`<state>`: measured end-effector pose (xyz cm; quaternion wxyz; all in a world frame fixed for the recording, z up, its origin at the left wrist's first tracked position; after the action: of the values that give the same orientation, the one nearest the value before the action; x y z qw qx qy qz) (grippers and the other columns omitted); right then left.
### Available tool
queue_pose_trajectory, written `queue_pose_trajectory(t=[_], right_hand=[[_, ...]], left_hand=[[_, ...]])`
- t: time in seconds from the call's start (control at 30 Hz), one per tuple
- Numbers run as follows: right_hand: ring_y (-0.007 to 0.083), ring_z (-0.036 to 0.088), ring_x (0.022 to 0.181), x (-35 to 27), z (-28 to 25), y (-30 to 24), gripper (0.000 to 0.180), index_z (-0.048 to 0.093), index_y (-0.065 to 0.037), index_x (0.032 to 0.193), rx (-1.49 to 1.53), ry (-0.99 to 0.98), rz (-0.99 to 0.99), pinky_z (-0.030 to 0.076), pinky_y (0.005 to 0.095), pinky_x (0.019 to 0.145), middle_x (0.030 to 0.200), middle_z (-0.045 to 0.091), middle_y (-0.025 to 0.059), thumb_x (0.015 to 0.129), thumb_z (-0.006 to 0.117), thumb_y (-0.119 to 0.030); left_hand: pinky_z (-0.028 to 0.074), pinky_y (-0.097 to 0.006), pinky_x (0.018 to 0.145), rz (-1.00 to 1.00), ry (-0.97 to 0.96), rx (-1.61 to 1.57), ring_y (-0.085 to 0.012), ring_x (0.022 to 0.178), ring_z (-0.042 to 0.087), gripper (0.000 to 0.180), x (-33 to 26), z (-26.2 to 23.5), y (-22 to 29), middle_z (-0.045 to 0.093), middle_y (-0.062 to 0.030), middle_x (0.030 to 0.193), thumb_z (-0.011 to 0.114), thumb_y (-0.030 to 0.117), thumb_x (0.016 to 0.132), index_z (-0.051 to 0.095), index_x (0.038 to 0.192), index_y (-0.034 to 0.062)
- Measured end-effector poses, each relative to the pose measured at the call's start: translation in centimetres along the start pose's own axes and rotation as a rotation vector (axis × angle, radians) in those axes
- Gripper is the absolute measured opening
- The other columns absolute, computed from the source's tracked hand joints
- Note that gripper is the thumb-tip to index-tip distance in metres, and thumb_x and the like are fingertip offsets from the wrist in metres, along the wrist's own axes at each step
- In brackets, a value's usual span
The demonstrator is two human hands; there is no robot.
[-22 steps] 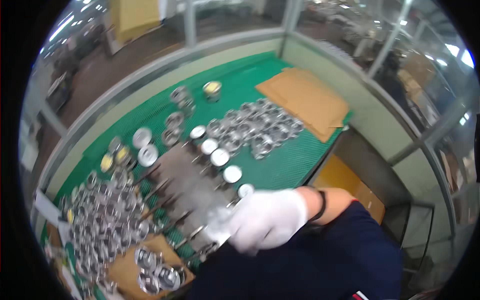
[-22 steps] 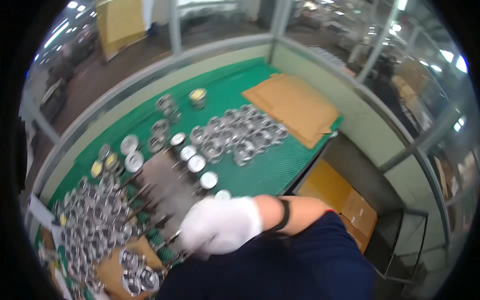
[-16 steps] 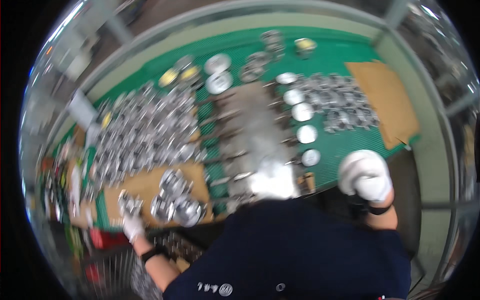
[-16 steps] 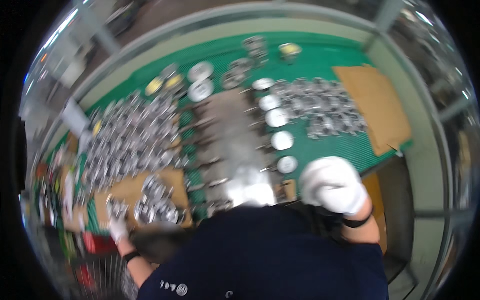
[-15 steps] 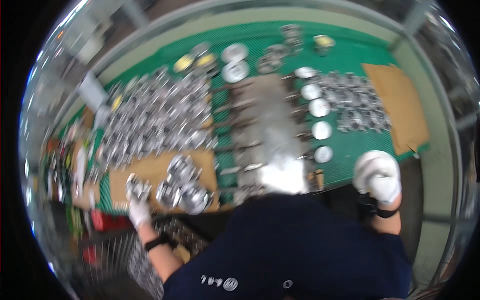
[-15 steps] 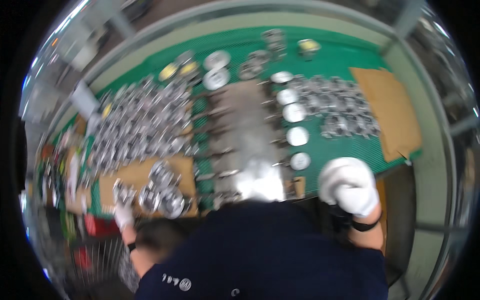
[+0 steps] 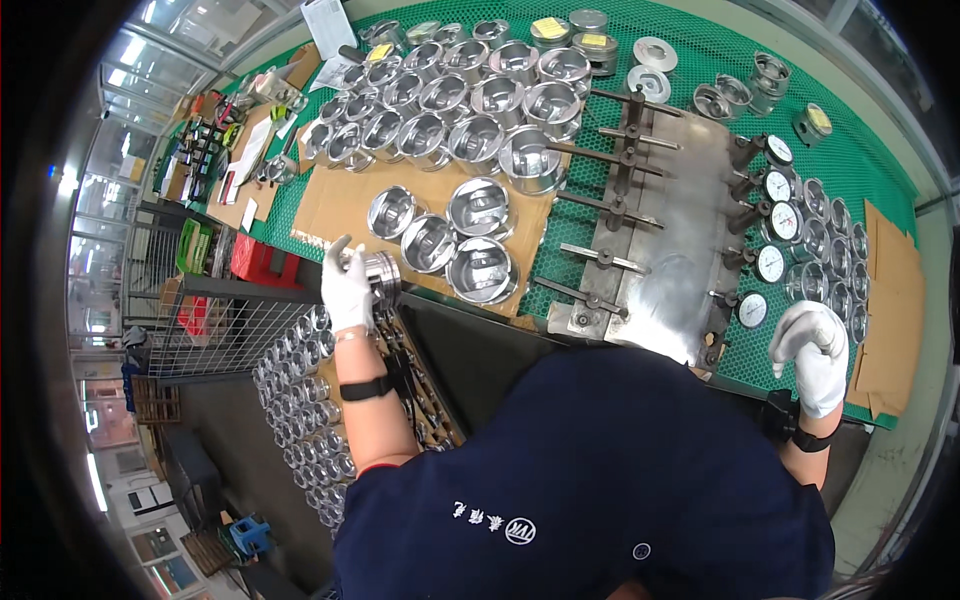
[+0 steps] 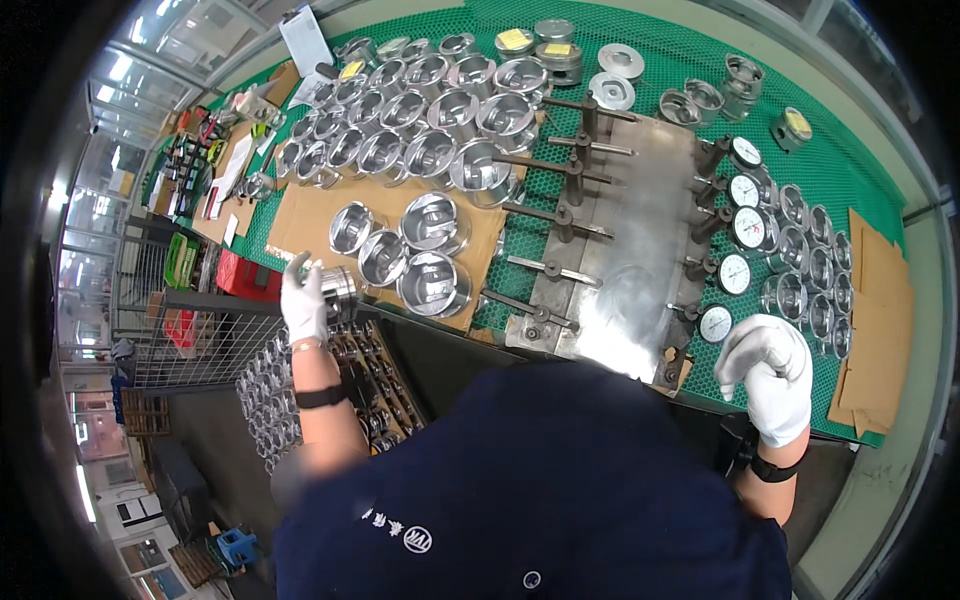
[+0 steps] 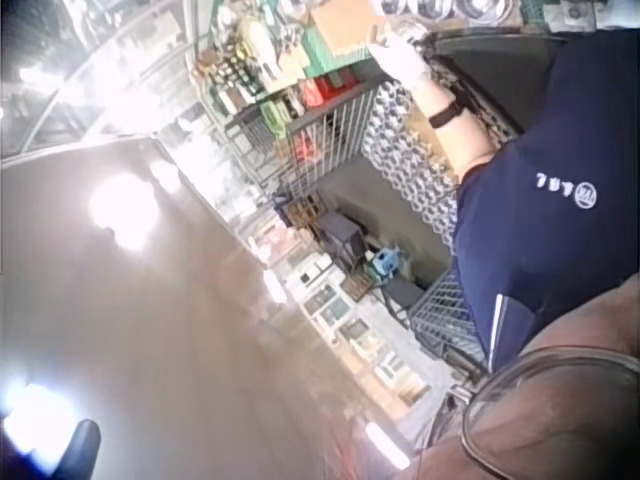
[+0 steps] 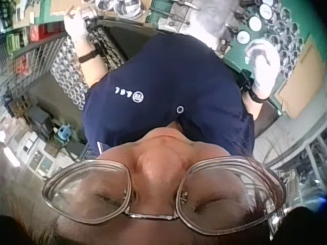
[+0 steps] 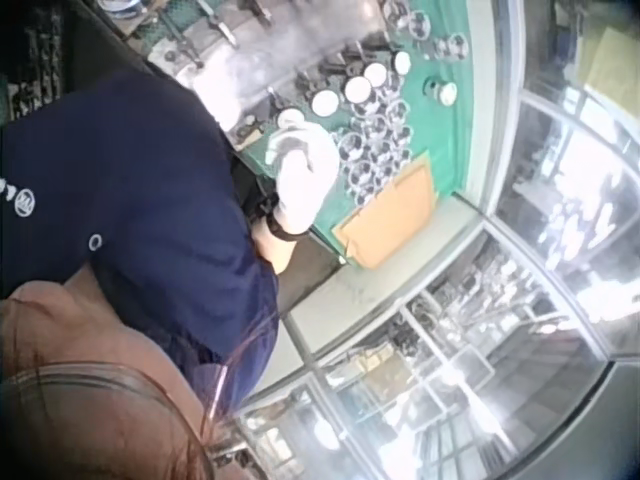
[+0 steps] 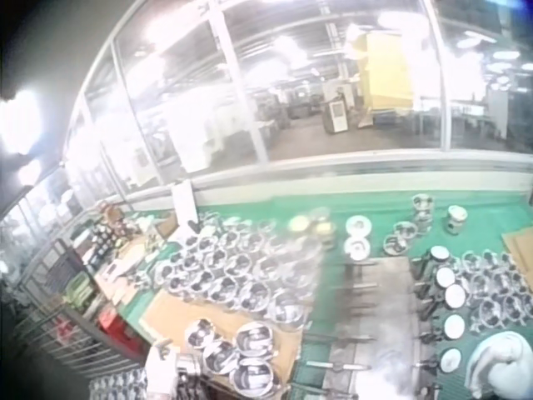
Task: The person arranges cardboard sheets on a metal rack and then repeatedly picks up cylindrical metal parts from a tray. They place each part into a fixture with a dial gauge, rotate it, and return it to the tray. The person wears white gloves and a dark blue shirt.
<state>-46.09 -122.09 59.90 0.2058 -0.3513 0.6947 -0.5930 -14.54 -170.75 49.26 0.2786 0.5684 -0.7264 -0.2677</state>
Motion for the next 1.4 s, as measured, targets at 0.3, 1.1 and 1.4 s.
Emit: queue_pose_trajectory(t=[0.3,1.1,1.4], right_hand=[[0.0182,0.067,0.085,4.1,8.1,2.8,0.05,0.055,-0.003,0.133,-0.175,-0.279,-0.072,0.056,0.03,0.073,0.114,0.065,0.0156,0.087,0.072,-0.011],[0.0313,0.066,0.11,-2.9,5.4,11.4,0.088,0.026,-0.002,0.156,-0.326,-0.037,0.486,0.052,0.0354,0.097,0.126,0.063,0.0202,0.085,0.075,-0.02],[0.0135,0.065,0.064,-4.8,7.3,15.7,0.095,0.009,-0.002,0.16,0.405,-0.023,0.715,0.055,0.0279,0.058,0.094,0.066,0.008,0.09,0.072,-0.014]], left_hand=[[0.049,-0.033,0.097,0.064,-0.45,-1.043,-0.0191,0.107,0.062,0.042,-11.5,0.1,15.7,0.061,-0.0137,0.123,0.06,0.013,0.095,0.056,0.134,-0.0006],[0.047,-0.047,0.102,1.296,-0.78,-0.034,-0.0409,0.123,0.054,0.093,-23.0,20.0,20.0,0.053,-0.0228,0.136,0.087,0.03,0.072,0.04,0.148,0.0054],[0.05,-0.046,0.102,1.168,-0.808,-0.166,-0.0416,0.124,0.055,0.098,-22.8,22.2,21.1,0.048,-0.023,0.141,0.09,0.028,0.07,0.037,0.15,0.0073]])
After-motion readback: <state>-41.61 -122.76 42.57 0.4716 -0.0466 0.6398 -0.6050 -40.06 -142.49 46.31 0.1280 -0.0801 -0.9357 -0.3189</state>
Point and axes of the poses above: each hand's wrist, its own x-axis towards the middle knuckle, its own z-axis out of the palm, y = z × x, the point moved 4 cm from there along x, towards the middle knuckle
